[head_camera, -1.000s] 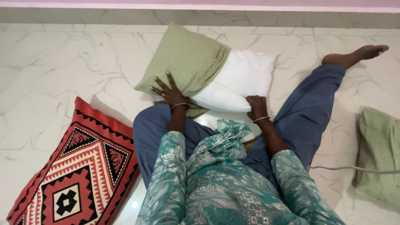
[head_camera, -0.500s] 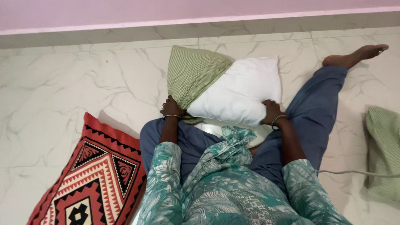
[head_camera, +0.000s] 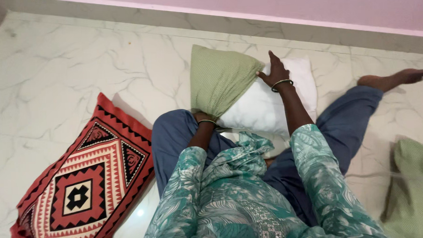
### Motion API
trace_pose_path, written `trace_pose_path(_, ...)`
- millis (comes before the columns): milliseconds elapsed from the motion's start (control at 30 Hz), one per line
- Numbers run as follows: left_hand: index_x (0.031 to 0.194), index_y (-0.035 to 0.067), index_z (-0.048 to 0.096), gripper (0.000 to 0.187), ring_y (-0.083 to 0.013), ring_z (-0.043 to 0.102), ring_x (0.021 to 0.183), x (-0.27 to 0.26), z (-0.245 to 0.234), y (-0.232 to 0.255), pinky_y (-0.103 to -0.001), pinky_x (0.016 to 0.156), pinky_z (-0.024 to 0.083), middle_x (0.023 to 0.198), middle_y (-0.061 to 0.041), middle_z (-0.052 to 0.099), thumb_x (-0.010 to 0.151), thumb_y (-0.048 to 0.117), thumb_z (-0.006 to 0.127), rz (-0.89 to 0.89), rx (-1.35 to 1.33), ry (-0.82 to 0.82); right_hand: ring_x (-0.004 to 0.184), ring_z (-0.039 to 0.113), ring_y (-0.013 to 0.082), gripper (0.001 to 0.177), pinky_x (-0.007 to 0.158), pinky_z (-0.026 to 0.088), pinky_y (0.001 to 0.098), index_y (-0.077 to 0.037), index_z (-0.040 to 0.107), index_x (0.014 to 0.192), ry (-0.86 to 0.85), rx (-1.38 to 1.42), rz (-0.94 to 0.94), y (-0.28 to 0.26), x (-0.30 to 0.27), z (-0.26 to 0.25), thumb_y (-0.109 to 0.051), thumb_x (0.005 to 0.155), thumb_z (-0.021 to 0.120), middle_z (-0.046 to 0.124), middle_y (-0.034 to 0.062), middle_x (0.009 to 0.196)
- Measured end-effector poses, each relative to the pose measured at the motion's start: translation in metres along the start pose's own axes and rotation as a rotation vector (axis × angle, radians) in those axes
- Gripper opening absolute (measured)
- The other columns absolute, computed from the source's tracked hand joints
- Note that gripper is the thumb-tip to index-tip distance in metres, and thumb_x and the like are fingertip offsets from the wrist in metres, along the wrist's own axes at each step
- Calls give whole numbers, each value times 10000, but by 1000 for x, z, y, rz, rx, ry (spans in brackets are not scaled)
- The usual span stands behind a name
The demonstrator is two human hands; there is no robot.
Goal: The person sits on the floor and inserts several pillows into pillowcases one by one. They handle a pink pillow, a white pillow, and a green pillow, placing each into a matching case and smoothing the fabric.
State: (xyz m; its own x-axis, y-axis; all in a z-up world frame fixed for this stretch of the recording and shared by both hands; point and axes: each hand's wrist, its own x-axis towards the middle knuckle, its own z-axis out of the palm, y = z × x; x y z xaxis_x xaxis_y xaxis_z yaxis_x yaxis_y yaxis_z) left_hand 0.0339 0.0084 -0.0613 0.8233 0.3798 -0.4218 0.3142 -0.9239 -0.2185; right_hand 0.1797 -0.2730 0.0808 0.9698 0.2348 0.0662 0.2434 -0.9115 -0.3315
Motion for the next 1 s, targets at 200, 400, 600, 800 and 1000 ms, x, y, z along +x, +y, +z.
trace_pose_path(200, 1530, 0, 414, 829, -471, 255, 1431, 2, 3, -15, -608, 1089, 258, 1586, -255, 278, 930, 533, 622, 45, -9, -13, 1060, 641, 394, 1164, 909, 442, 563, 4, 259, 1599, -18, -57, 242, 2, -29, 19, -732, 830, 731, 690, 261, 1142)
trace_pose_path(400, 1543, -83, 361, 962, -543, 101, 1474, -2, 11, -22, -641, 1152, 140, 1618, -326, 144, 890, 540, 692, 154, -53, -47, 1068, 653, 323, 698, 965, 384, 512, -55, 555, 1415, 528, 81, 50, 5, -111, 35, -541, 954, 749, 725, 131, 1141)
trace_pose_path(600, 1565, -107, 301, 1138, -542, 21, 1506, -57, -42, -39, -691, 1159, 39, 1634, -339, 79, 689, 455, 764, 207, -581, 257, 1088, 567, 349, 764, 968, 369, 503, 35, 478, 1429, 710, -32, -130, -25, -191, 14, -444, 902, 755, 638, 181, 1226)
trace_pose_path(800, 1435, 337, 571, 582, -321, 173, 1599, -197, -113, 38, -740, 1186, -69, 1678, -21, 313, 860, 354, 660, 840, -570, 1112, 1114, 563, 351, 815, 993, 381, 522, 89, 374, 1514, 761, 84, -190, -58, -219, 18, -369, 936, 722, 617, 195, 1256)
trace_pose_path(1000, 1457, 224, 639, 446, -351, 181, 1617, -183, -130, 69, -696, 1244, -7, 1695, -88, 358, 1023, 321, 606, 1031, -332, 1052, 1207, 589, 365, 790, 1043, 393, 505, 80, 328, 1546, 718, 111, -215, -56, -249, 11, -167, 891, 693, 575, 272, 1377)
